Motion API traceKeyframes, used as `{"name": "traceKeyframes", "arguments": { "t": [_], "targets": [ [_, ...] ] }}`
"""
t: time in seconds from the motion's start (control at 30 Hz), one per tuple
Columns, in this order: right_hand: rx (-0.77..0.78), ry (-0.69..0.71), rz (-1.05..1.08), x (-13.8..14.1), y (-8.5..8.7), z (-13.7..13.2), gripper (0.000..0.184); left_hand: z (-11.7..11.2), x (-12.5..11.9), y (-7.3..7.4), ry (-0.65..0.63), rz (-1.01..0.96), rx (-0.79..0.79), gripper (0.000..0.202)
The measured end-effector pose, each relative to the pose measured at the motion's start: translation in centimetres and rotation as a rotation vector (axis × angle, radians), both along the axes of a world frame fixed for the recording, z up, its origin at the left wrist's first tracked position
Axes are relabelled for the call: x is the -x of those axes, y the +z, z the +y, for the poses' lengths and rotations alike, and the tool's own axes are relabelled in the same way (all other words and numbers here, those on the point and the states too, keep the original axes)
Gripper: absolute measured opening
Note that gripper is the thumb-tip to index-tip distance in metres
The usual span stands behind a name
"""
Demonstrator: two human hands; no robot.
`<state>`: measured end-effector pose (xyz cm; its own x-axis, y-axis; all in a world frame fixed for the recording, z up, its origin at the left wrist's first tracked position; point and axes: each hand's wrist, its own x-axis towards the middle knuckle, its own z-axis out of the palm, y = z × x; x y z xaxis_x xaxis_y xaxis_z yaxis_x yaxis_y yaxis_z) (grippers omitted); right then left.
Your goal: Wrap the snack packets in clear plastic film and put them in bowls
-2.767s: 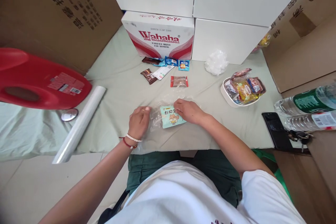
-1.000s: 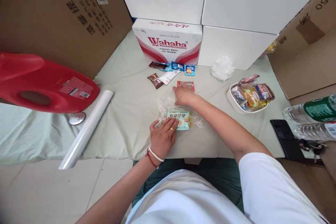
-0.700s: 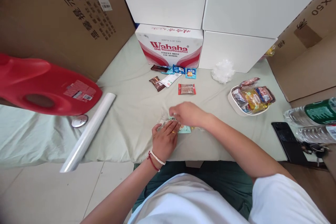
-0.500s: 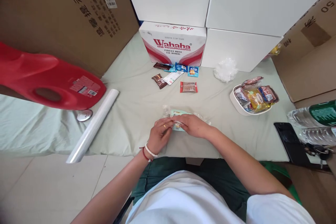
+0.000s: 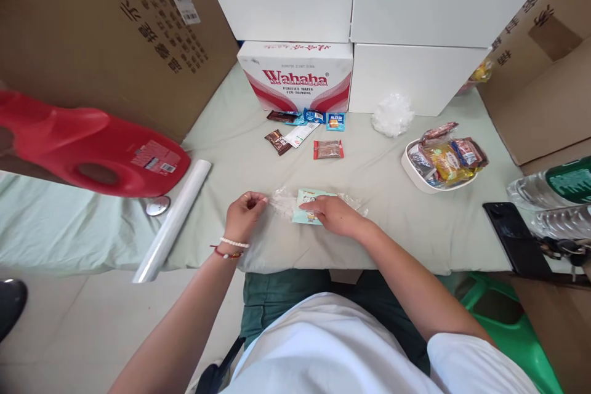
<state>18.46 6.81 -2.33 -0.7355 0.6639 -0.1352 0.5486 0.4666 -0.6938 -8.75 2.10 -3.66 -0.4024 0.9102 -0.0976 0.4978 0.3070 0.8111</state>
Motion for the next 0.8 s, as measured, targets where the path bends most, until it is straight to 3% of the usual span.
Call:
{"name": "traceKeyframes", "arguments": {
  "t": [0.17,0.43,0.53,0.63,0.8],
  "targets": [
    [0.051,-0.033,0.071,-0.3,-0.2,-0.2,0.044,-0.7,0.8,0.1,0.029,-0.107,0.012,0.029],
    [0.055,-0.062,0.112,-0.4,0.2,-0.5,0.043,4.4,-1.0,0.7,-0.311,-0.098,0.152,0.031],
    [0.055,-0.06,0.107,-0.3,0.2,-0.5,0.044,5.1,-1.2,1.3,-0.378,-0.101,0.145,0.027],
    [0.059,-0.073,0.107,-0.4,0.1,-0.6,0.044,4.1,-0.5,1.8,-0.352,-0.138,0.133,0.024],
    [0.038,-0.067,0.101,-0.4,-0.1,-0.8,0.046,0.2,1.6,1.7,-0.204,-0.33,0.168,0.035]
  ]
}}
